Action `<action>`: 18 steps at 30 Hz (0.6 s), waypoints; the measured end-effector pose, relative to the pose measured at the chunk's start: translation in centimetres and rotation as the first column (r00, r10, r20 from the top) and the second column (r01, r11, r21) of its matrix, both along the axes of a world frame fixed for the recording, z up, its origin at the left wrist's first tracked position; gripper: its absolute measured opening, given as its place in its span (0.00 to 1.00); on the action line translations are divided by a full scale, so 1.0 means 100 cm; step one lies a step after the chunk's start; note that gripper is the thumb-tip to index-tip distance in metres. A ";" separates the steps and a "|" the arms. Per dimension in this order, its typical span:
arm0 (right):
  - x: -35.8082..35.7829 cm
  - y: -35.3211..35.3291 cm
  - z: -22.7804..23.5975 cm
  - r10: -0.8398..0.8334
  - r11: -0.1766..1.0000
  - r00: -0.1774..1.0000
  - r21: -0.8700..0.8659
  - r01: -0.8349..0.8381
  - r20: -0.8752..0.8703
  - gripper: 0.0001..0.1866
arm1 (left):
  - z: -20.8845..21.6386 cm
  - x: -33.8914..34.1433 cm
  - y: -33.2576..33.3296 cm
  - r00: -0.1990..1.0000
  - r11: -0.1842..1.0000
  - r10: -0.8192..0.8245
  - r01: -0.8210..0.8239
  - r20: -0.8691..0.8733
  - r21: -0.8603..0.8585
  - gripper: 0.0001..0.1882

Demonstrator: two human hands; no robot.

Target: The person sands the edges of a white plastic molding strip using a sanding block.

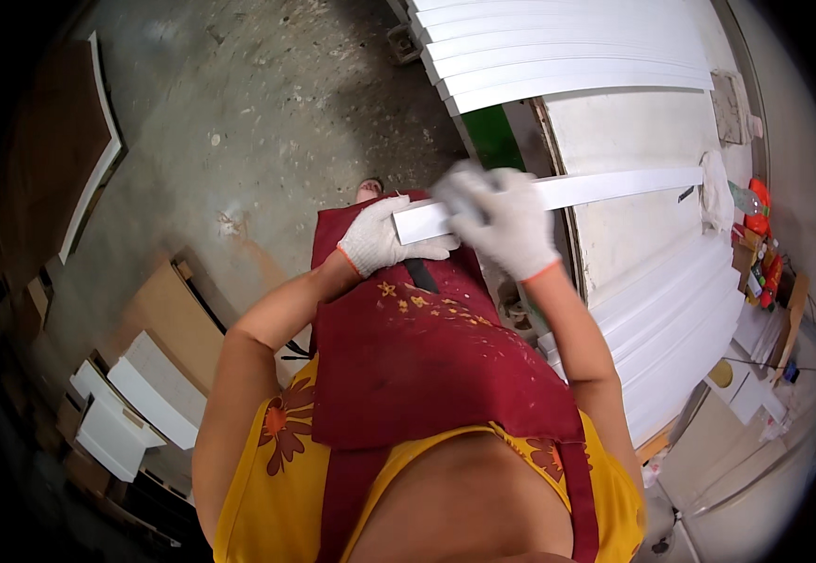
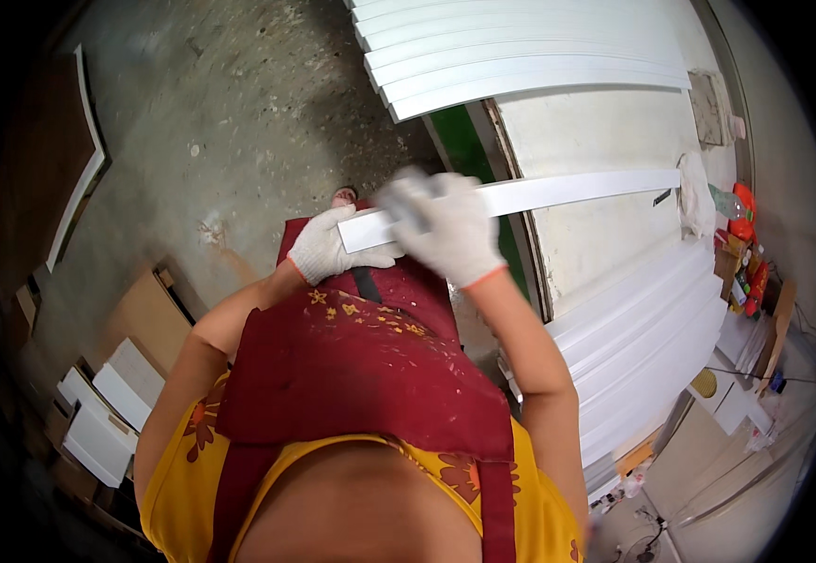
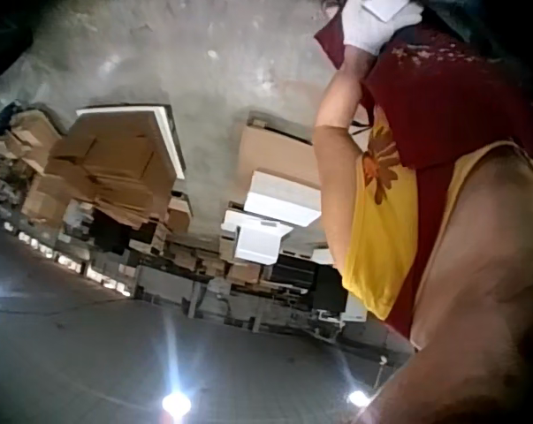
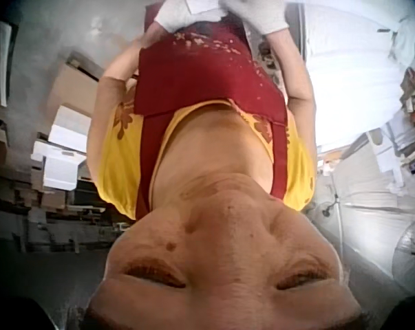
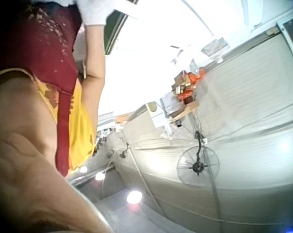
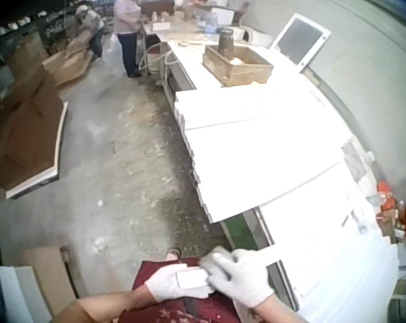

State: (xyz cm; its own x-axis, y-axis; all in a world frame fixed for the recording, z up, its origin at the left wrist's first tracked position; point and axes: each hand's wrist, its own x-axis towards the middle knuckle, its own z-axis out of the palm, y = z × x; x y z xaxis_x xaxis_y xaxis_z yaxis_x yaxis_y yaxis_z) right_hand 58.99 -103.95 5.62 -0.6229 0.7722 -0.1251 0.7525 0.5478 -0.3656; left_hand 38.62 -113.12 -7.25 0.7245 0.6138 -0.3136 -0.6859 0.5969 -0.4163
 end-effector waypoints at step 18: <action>0.108 0.017 -0.015 -0.328 0.933 0.934 0.201 0.298 0.142 0.28 | -0.002 -0.001 0.006 1.000 0.992 -0.025 0.022 0.018 0.120 0.31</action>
State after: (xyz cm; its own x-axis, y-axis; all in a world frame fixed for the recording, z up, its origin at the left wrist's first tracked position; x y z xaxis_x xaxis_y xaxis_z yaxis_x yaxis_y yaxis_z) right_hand 69.75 -102.25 4.11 -0.3270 0.9434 -0.0550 0.9383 0.3173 -0.1373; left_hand 38.54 -112.57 -7.41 0.7446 0.6288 -0.2242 -0.6634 0.6594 -0.3538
